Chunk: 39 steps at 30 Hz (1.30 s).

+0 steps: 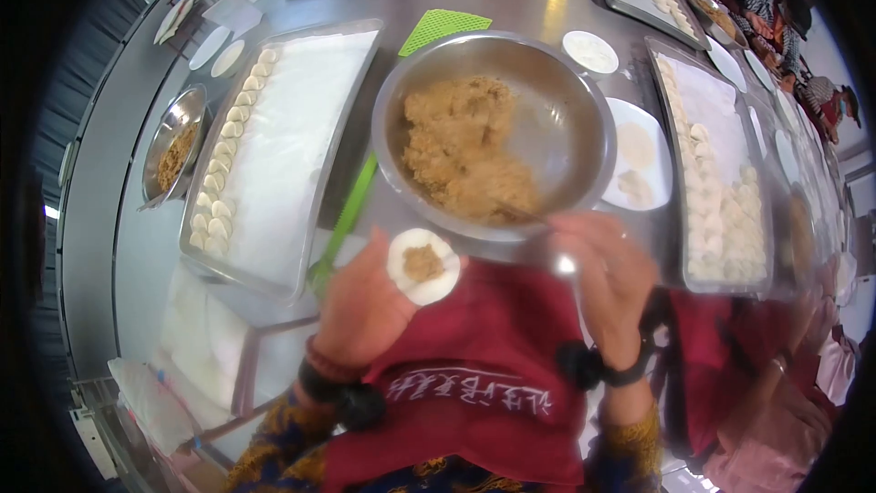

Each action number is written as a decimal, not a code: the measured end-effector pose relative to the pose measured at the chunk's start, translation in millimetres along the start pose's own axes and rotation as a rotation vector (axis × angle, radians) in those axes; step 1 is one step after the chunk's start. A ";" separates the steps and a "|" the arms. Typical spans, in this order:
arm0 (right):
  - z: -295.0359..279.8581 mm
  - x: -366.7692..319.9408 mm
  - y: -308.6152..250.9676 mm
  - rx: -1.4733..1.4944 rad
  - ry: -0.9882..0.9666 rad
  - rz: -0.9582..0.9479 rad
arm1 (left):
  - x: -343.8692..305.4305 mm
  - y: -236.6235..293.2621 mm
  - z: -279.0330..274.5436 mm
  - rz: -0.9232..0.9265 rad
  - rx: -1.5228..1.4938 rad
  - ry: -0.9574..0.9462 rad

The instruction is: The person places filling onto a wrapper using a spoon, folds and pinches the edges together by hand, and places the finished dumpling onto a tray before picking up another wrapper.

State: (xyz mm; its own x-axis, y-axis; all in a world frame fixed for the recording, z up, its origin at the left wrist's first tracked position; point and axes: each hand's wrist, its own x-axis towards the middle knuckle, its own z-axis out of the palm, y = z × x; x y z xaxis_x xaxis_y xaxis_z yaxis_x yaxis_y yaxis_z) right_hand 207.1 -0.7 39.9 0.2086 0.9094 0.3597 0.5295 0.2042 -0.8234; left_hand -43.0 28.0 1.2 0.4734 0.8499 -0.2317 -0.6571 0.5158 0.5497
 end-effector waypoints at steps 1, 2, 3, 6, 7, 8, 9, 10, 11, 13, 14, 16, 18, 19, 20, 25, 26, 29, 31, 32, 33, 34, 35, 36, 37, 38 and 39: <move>2.1 3.2 4.0 -0.007 -0.008 -0.013 | 1.3 0.4 1.7 -0.029 -0.041 0.014; 2.5 6.2 6.9 -0.009 -0.005 -0.009 | 2.1 1.1 3.8 -0.058 -0.081 0.030; 2.5 9.0 9.5 -0.040 -0.034 -0.037 | 3.1 2.2 6.1 -0.088 -0.121 0.046; 2.4 14.3 13.7 -0.085 -0.080 -0.045 | 6.8 3.8 11.3 -0.152 -0.205 0.083; 2.8 15.4 14.0 -0.097 -0.098 -0.030 | 8.6 4.2 12.9 -0.170 -0.181 0.084; 3.2 16.8 13.8 -0.098 -0.099 -0.026 | 10.1 4.2 13.9 -0.187 -0.158 0.086; 3.4 18.5 12.8 -0.103 -0.097 -0.011 | 11.2 3.6 14.6 -0.189 -0.159 0.088; 3.6 19.5 11.9 -0.108 -0.094 0.004 | 12.3 2.8 15.3 -0.200 -0.172 0.092; 3.9 19.8 11.1 -0.108 -0.095 0.006 | 13.3 2.0 15.8 -0.211 -0.185 0.096; 4.6 19.3 10.1 -0.064 -0.111 0.053 | 14.8 0.8 16.2 -0.209 -0.202 0.085; 5.1 17.7 12.1 -0.062 -0.112 0.053 | 15.2 0.6 15.9 -0.206 -0.218 0.072; 5.8 14.1 17.2 0.191 -0.111 0.180 | 14.9 1.6 16.7 -0.199 -0.197 0.085; 10.4 16.4 7.9 0.233 -0.066 0.243 | 14.9 2.6 16.8 -0.193 -0.173 0.094; 13.8 17.3 3.7 0.273 -0.023 0.308 | 14.6 2.8 15.7 -0.172 -0.172 0.083; 17.8 17.7 4.1 0.274 -0.022 0.308 | 14.1 3.0 14.7 -0.152 -0.172 0.072; 36.7 25.0 7.7 0.193 -0.046 0.231 | 12.3 6.7 16.0 -0.130 -0.165 0.133; 39.9 26.9 8.2 0.194 -0.047 0.229 | 12.2 7.5 17.1 -0.122 -0.165 0.163; 47.8 31.2 7.4 0.156 -0.099 0.136 | 12.2 8.0 14.5 -0.109 -0.162 0.159; 51.0 32.5 5.1 0.144 -0.133 0.161 | 12.4 8.1 12.6 -0.104 -0.157 0.149; 51.3 32.2 5.7 0.144 -0.134 0.162 | 12.3 8.1 11.9 -0.099 -0.151 0.140; 51.5 31.7 7.1 0.219 -0.143 0.218 | 12.1 8.4 11.6 -0.099 -0.152 0.140; 51.4 31.5 8.0 0.295 -0.152 0.275 | 12.3 8.9 11.2 -0.102 -0.153 0.134; 48.8 32.2 4.5 0.295 -0.154 0.274 | 12.4 9.4 10.9 -0.106 -0.154 0.128; 43.8 33.4 -2.3 0.357 -0.143 0.352 | 12.4 9.5 11.1 -0.105 -0.154 0.129; 40.0 33.6 -6.1 0.418 -0.130 0.429 | 12.6 9.4 12.0 -0.105 -0.158 0.131; 37.0 33.0 -5.7 0.418 -0.131 0.429 | 12.8 9.4 13.1 -0.105 -0.162 0.133; 33.1 32.2 -4.4 0.467 -0.121 0.437 | 12.8 10.0 14.7 -0.105 -0.162 0.134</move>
State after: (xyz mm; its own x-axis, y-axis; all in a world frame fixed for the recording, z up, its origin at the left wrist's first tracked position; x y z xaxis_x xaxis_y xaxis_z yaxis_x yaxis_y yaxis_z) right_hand 184.3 39.7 40.5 0.2150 0.9732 -0.0816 -0.0024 -0.0830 -0.9965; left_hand -34.9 42.4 15.5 0.4693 0.7917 -0.3911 -0.6990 0.6037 0.3833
